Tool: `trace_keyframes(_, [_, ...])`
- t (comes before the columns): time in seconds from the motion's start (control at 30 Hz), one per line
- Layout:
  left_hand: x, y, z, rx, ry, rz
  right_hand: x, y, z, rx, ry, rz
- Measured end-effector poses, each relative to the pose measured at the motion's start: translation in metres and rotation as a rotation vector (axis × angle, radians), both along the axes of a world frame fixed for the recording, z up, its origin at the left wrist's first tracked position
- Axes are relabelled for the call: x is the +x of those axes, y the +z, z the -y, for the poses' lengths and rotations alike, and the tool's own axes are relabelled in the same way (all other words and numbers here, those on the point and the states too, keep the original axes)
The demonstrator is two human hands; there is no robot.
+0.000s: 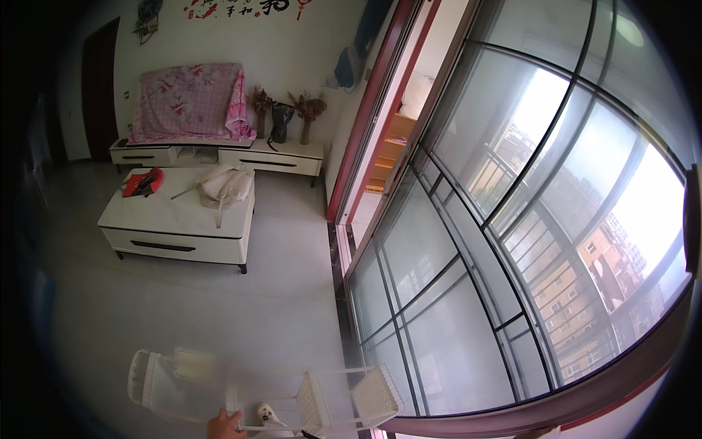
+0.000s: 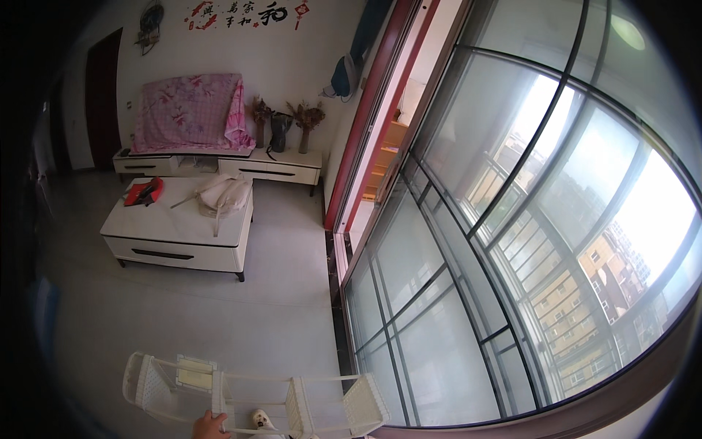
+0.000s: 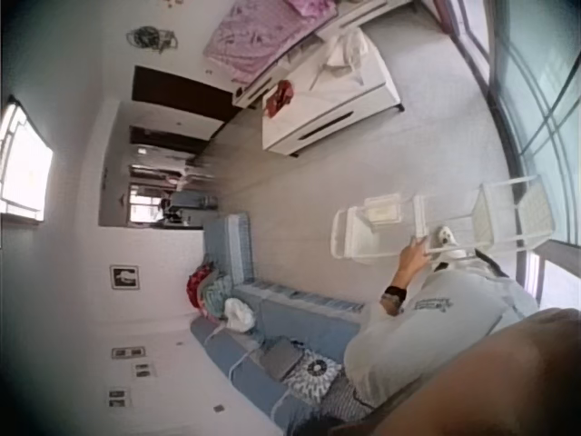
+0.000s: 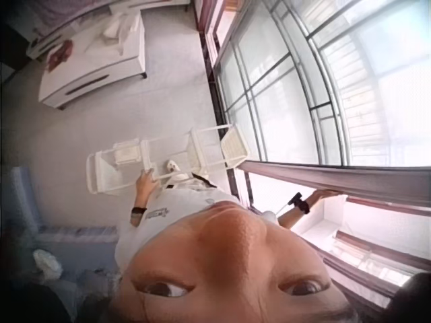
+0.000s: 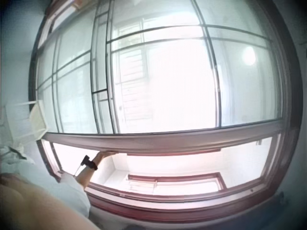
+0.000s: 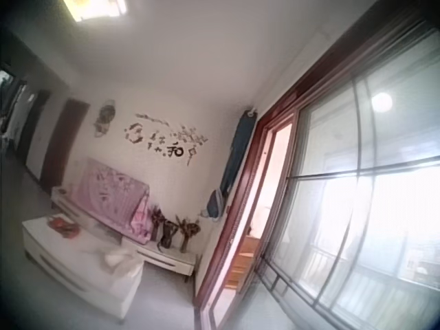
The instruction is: The person assembles a white plastic storage rack by snapping the shelves and vertical supports together while sitting on the floor.
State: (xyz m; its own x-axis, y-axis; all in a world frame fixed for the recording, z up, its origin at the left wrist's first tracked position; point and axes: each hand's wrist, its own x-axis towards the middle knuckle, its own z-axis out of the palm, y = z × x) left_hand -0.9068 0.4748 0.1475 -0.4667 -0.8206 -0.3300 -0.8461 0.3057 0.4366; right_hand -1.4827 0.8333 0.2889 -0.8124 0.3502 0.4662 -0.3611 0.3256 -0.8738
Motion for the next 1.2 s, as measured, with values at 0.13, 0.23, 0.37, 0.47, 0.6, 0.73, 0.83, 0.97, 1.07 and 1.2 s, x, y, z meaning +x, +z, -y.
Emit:
trace_keyframes(0.13, [-0.001,-0.009,0.007,0.041,0.01,0.04,0.003,-0.002,0.004,0.057,0.005,0.026])
trace_keyframes(0.23, [-0.006,-0.003,0.012,0.067,0.021,0.035,0.006,-0.001,0.005,0.095,0.006,0.033])
trace_keyframes(0.37, [0.033,-0.108,0.013,-0.282,-0.246,-0.143,0.005,-0.001,0.009,0.107,0.029,0.042])
trace_keyframes(0.47, [-0.015,-0.024,0.016,0.022,-0.053,0.08,0.008,0.003,-0.003,0.139,0.008,0.049])
trace_keyframes(0.6, [-0.022,-0.023,0.014,0.02,-0.064,0.051,0.007,-0.001,-0.005,0.144,0.02,0.055])
trace_keyframes(0.73, [-0.025,-0.045,0.005,-0.07,-0.102,0.052,0.005,-0.004,-0.011,0.146,0.025,0.056])
trace_keyframes(0.83, [-0.029,-0.046,0.0,-0.084,-0.148,0.085,0.006,-0.006,-0.018,0.145,0.031,0.058])
trace_keyframes(0.97, [-0.03,-0.05,-0.008,-0.126,-0.174,0.042,0.006,-0.012,-0.023,0.146,0.045,0.065])
trace_keyframes(1.07, [-0.034,-0.041,-0.018,-0.047,-0.092,0.027,0.005,-0.015,-0.027,0.145,0.056,0.069])
trace_keyframes(1.2, [-0.03,-0.035,-0.026,-0.035,-0.163,0.081,0.004,-0.018,-0.03,0.147,0.077,0.071])
